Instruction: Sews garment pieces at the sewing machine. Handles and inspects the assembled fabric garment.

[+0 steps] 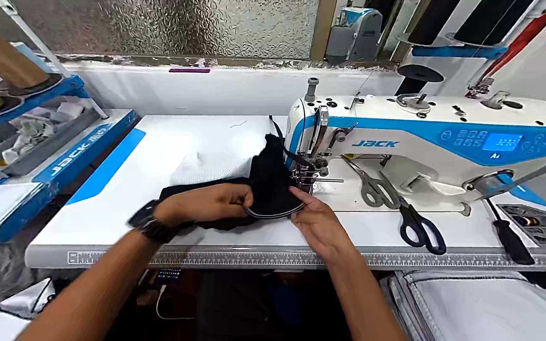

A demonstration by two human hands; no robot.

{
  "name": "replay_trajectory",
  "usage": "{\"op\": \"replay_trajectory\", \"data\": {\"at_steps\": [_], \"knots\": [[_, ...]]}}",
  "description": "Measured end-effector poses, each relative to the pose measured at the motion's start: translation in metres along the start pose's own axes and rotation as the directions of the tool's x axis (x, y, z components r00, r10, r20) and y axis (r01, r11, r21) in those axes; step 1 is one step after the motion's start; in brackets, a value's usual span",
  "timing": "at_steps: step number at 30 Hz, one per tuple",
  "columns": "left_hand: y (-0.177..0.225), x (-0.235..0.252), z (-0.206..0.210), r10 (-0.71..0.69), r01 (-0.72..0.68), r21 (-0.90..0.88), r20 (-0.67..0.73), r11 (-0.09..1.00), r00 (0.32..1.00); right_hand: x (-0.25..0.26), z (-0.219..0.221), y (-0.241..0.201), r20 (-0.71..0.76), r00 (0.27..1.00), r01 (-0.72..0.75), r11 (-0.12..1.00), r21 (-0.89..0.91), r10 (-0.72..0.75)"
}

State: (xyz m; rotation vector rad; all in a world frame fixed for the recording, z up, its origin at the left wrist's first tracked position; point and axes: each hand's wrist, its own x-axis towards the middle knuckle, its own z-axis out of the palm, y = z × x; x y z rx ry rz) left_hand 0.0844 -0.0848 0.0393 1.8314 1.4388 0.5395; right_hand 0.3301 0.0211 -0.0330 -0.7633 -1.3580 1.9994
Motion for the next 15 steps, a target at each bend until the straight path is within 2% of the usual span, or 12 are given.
{"op": "replay_trajectory", "data": {"at_steps": [1, 2, 3, 4, 5, 6, 7, 8, 10, 12, 14, 15], "knots": [[0.013, -0.015, -0.006, -0.102, 0.087, 0.177, 0.076, 0.98, 0.992, 0.0, 0.001, -0.003, 0.03, 0.999, 0.048, 0.92, -0.388, -0.04], [0.022, -0.027, -0.006, -0.171, 0.123, 0.34, 0.114, 0.932, 0.979, 0.0, 0.005, -0.004, 0.078, 0.993, 0.119, 0.685, -0.719, -0.09], [0.025, -0.036, -0.003, -0.158, 0.081, 0.45, 0.137, 0.89, 0.978, -0.002, 0.014, -0.003, 0.122, 0.977, 0.183, 0.398, -0.899, -0.175], [0.024, -0.041, -0.001, -0.09, -0.006, 0.497, 0.169, 0.868, 0.981, -0.005, 0.024, 0.0, 0.171, 0.944, 0.217, 0.144, -0.965, -0.281], [0.022, -0.044, 0.0, -0.003, -0.095, 0.492, 0.195, 0.865, 0.981, -0.008, 0.033, 0.001, 0.22, 0.907, 0.216, -0.049, -0.975, -0.359], [0.018, -0.044, -0.002, 0.088, -0.171, 0.463, 0.194, 0.87, 0.977, -0.01, 0.042, -0.001, 0.264, 0.879, 0.199, -0.196, -0.96, -0.397], [0.014, -0.043, -0.005, 0.172, -0.231, 0.414, 0.174, 0.88, 0.97, -0.014, 0.049, -0.002, 0.32, 0.852, 0.207, -0.294, -0.933, -0.415], [0.01, -0.042, -0.008, 0.236, -0.277, 0.354, 0.154, 0.893, 0.96, -0.017, 0.052, -0.002, 0.402, 0.813, 0.27, -0.339, -0.901, -0.422], [0.009, -0.039, -0.013, 0.311, -0.329, 0.223, 0.111, 0.918, 0.944, -0.017, 0.051, -0.007, 0.593, 0.712, 0.522, -0.282, -0.805, -0.376], [0.01, -0.036, -0.013, 0.347, -0.352, 0.12, 0.063, 0.928, 0.936, -0.008, 0.045, -0.019, 0.722, 0.634, 0.738, -0.061, -0.672, -0.278], [0.009, -0.029, -0.01, 0.344, -0.345, 0.054, 0.03, 0.937, 0.938, -0.001, 0.039, -0.034, 0.761, 0.608, 0.794, 0.183, -0.58, -0.228], [0.007, -0.024, -0.009, 0.335, -0.336, 0.027, 0.02, 0.942, 0.942, -0.001, 0.037, -0.042, 0.756, 0.622, 0.779, 0.255, -0.573, -0.202]]}}
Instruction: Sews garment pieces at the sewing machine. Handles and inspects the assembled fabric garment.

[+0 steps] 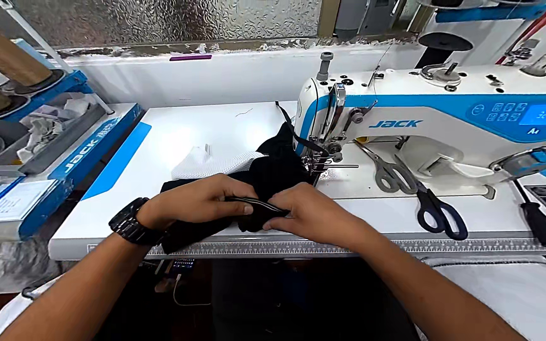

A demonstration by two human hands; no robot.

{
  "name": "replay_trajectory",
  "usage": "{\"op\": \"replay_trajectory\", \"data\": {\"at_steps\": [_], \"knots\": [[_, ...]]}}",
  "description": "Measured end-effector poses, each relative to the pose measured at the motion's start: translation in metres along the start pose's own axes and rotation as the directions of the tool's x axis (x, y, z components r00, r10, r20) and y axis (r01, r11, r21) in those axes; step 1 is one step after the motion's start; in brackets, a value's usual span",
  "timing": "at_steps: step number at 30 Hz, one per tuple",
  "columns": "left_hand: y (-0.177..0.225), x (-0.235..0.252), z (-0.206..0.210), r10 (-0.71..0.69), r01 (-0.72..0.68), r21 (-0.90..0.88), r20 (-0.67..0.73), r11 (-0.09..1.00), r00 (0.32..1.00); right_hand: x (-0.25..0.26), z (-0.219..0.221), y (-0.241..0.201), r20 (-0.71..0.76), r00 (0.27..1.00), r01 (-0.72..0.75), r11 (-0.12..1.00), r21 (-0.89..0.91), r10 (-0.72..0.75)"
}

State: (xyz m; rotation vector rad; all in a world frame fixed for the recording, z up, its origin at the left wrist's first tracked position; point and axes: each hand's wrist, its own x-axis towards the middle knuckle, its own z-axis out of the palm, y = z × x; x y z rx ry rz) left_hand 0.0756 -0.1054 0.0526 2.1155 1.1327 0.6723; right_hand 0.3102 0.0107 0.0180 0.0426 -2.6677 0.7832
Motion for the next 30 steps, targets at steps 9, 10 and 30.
{"op": "replay_trajectory", "data": {"at_steps": [9, 10, 30], "knots": [[-0.021, 0.034, 0.038, 0.211, -0.227, 0.173, 0.105, 0.958, 0.972, -0.06, 0.001, -0.002, 0.139, 0.968, -0.209, 0.978, -0.012, 0.208], [-0.013, 0.04, 0.041, 0.248, -0.267, 0.142, 0.137, 0.953, 0.959, -0.063, 0.013, -0.008, 0.083, 0.981, -0.171, 0.982, -0.079, 0.178], [-0.043, 0.096, 0.114, -0.229, 0.258, 0.601, -0.127, 0.756, 0.965, -0.145, 0.003, 0.024, 0.022, 0.983, 0.185, 0.96, -0.211, -0.184]]}}
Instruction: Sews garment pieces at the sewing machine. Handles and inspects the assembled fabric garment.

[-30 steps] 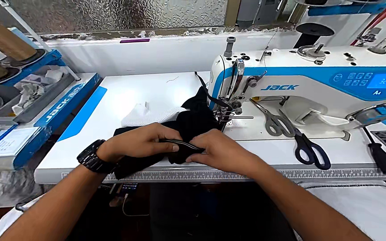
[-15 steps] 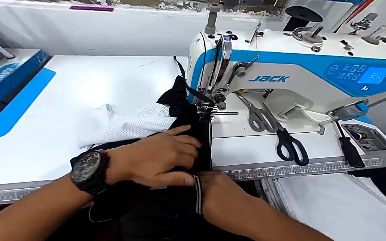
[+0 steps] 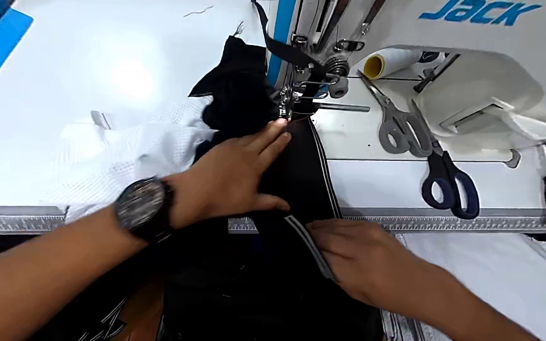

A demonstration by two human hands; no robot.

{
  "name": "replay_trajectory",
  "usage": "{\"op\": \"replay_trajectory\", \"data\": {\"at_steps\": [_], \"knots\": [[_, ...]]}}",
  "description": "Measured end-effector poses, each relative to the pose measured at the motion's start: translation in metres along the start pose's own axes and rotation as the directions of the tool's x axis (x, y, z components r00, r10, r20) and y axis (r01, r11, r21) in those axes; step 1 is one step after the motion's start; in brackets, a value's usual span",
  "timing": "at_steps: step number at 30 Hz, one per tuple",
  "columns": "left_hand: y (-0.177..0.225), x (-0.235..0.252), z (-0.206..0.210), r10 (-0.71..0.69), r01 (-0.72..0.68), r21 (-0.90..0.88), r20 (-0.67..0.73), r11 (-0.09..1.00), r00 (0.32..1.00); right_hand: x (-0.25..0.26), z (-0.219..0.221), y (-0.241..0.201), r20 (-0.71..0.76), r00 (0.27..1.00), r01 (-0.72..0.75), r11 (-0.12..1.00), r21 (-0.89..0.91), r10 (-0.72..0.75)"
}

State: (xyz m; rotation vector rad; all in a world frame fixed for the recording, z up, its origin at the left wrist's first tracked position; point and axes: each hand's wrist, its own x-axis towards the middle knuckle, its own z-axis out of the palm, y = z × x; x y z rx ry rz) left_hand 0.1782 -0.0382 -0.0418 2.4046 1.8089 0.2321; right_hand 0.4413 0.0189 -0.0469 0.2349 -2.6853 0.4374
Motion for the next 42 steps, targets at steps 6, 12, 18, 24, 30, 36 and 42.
{"op": "replay_trajectory", "data": {"at_steps": [6, 12, 18, 24, 30, 36, 42], "knots": [[0.019, -0.018, 0.006, -0.332, 0.335, 0.079, -0.047, 0.939, 0.942, -0.006, -0.035, 0.024, 0.114, 0.991, 0.049, 0.992, 0.117, -0.063], [0.004, -0.009, 0.002, -0.334, 0.333, 0.061, -0.002, 0.941, 0.943, -0.004, -0.022, 0.036, 0.038, 0.997, 0.054, 0.989, 0.14, -0.06], [-0.029, 0.013, -0.009, -0.321, 0.318, 0.054, 0.049, 0.946, 0.946, 0.01, -0.017, 0.048, -0.019, 1.0, 0.021, 0.997, 0.076, -0.02], [-0.058, 0.04, -0.026, -0.326, 0.325, 0.03, 0.14, 0.945, 0.935, 0.025, -0.017, 0.066, -0.027, 1.0, 0.011, 1.0, 0.013, -0.01], [-0.109, 0.067, -0.016, -0.21, 0.209, 0.019, 0.089, 0.978, 0.974, 0.038, -0.014, 0.088, -0.051, 0.999, 0.011, 0.998, -0.058, -0.014], [-0.091, 0.044, -0.036, 0.013, -0.002, 0.077, -0.143, 0.997, 0.99, 0.044, -0.01, 0.1, -0.062, 0.997, 0.044, 0.996, -0.074, -0.049], [-0.036, -0.013, -0.019, 0.524, -0.54, -0.027, -0.205, 0.841, 0.826, 0.046, -0.005, 0.086, 0.001, 0.986, 0.162, 0.972, -0.172, -0.164]]}}
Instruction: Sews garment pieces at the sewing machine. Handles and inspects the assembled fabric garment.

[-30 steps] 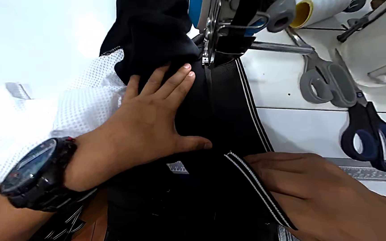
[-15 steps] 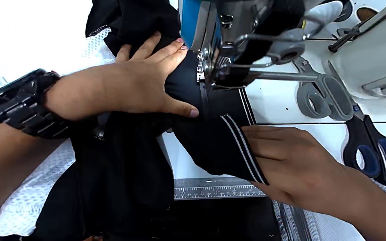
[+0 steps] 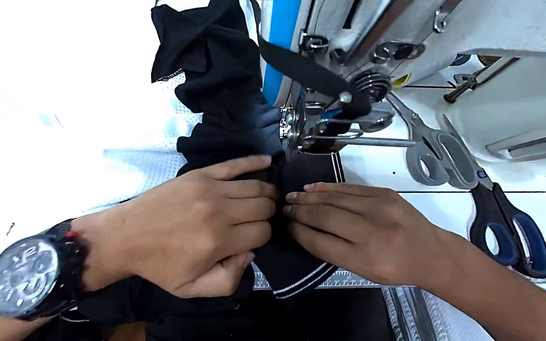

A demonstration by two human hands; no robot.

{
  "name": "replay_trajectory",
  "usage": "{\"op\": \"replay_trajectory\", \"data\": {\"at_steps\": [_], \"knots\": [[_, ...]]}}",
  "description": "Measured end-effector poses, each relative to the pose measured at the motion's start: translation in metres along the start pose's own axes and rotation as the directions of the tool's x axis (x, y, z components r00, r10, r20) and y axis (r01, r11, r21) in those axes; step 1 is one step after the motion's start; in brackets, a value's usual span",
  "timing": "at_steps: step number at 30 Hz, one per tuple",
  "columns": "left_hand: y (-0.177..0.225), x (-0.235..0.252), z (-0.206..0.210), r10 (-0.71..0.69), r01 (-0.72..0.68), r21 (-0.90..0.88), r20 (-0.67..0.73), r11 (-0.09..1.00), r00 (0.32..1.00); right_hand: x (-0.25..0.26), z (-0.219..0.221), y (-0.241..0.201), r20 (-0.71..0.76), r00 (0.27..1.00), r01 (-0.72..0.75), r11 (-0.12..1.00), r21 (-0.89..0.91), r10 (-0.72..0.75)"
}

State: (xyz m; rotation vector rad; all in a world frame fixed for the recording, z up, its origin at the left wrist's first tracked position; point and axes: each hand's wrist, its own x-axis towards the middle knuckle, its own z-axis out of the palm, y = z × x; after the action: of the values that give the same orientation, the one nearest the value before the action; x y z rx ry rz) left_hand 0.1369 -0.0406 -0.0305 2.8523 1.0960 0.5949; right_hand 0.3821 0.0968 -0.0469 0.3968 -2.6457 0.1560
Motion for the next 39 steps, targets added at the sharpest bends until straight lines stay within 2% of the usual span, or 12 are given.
{"op": "replay_trajectory", "data": {"at_steps": [2, 5, 8, 11, 16, 22, 27, 33, 39], "knots": [[0.001, -0.001, 0.0, -0.023, 0.022, -0.021, -0.025, 1.0, 0.999, -0.002, -0.001, -0.001, 0.004, 1.0, 0.008, 1.0, 0.011, -0.009], [0.005, 0.0, -0.001, -0.199, 0.2, 0.023, -0.024, 0.98, 0.98, -0.009, -0.001, 0.005, -0.004, 1.0, -0.018, 0.995, 0.101, 0.018], [0.013, 0.003, 0.003, -0.4, 0.4, 0.079, -0.017, 0.913, 0.916, -0.014, -0.003, 0.007, 0.016, 0.999, -0.032, 0.991, 0.131, 0.03], [0.023, 0.008, 0.013, -0.489, 0.487, 0.155, -0.023, 0.86, 0.872, -0.017, -0.008, 0.01, 0.055, 0.998, -0.039, 0.99, 0.137, 0.031], [0.01, 0.0, 0.017, -0.418, 0.42, 0.129, -0.039, 0.899, 0.908, -0.013, -0.01, 0.016, 0.062, 0.997, -0.044, 0.988, 0.149, 0.035], [-0.018, -0.005, 0.009, -0.282, 0.281, 0.01, 0.03, 0.96, 0.959, -0.009, -0.008, 0.022, 0.056, 0.995, -0.086, 0.992, 0.093, 0.081], [-0.03, -0.008, 0.002, -0.272, 0.271, -0.1, 0.01, 0.957, 0.962, -0.007, -0.004, 0.024, 0.026, 0.992, -0.126, 0.989, 0.082, 0.124], [-0.042, -0.01, -0.003, -0.247, 0.248, -0.082, 0.027, 0.965, 0.969, -0.002, 0.0, 0.03, -0.001, 0.985, -0.17, 0.983, 0.068, 0.171], [-0.07, -0.007, -0.007, -0.236, 0.238, -0.086, 0.03, 0.967, 0.971, 0.006, -0.002, 0.04, 0.024, 0.975, -0.219, 0.973, -0.072, 0.221]]}}
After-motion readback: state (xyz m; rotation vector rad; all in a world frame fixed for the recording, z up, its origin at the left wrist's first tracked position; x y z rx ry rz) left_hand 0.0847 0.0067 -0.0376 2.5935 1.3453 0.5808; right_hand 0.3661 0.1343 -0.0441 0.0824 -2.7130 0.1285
